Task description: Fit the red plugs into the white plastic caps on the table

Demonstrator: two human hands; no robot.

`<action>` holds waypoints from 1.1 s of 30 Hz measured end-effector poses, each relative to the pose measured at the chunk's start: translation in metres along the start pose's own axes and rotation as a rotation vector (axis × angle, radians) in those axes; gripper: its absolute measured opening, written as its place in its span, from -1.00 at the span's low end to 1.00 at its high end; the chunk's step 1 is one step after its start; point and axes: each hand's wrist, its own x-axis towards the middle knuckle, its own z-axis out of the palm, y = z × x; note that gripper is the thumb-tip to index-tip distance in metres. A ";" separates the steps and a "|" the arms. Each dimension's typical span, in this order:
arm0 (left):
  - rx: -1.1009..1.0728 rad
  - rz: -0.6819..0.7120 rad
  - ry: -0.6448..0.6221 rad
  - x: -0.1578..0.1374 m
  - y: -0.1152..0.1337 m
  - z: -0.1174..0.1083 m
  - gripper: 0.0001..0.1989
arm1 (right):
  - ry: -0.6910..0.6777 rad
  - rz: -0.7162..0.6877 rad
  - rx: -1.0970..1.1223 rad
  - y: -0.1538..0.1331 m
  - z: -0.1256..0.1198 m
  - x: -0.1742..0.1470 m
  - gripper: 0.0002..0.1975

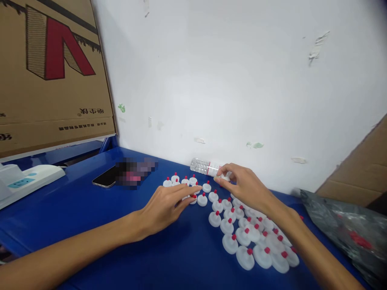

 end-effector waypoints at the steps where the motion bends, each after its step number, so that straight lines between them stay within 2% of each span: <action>1: -0.021 -0.045 0.027 0.001 0.000 0.000 -0.72 | -0.026 -0.001 0.035 -0.005 -0.001 0.000 -0.79; 4: -0.074 -0.131 0.066 0.005 0.001 -0.001 -0.84 | -0.143 -0.031 0.146 -0.017 -0.003 -0.002 -0.83; 7: -0.100 -0.170 0.079 0.009 0.001 -0.004 -0.83 | -0.207 -0.047 0.184 -0.023 0.000 -0.003 -0.62; 9: -0.123 -0.190 0.078 0.010 0.000 -0.005 -0.82 | -0.213 -0.069 0.161 -0.027 0.002 -0.004 -0.55; 13: -0.210 -0.172 0.062 0.010 0.002 -0.005 -0.82 | -0.213 -0.127 0.121 -0.035 0.007 -0.007 -0.62; 19: -0.345 -0.207 0.001 0.008 0.004 -0.001 -0.81 | -0.241 -0.088 0.131 -0.044 0.008 -0.012 -0.71; 22: -0.310 -0.253 -0.023 0.009 0.003 -0.002 -0.80 | -0.235 -0.085 0.176 -0.047 0.006 -0.014 -0.76; 26: -0.256 -0.243 -0.107 0.010 0.008 -0.006 -0.65 | -0.204 -0.122 0.173 -0.055 0.004 -0.015 -0.81; 33: -0.484 -0.346 -0.134 0.007 0.016 -0.005 -0.61 | -0.177 -0.226 0.088 -0.066 0.009 -0.019 -0.85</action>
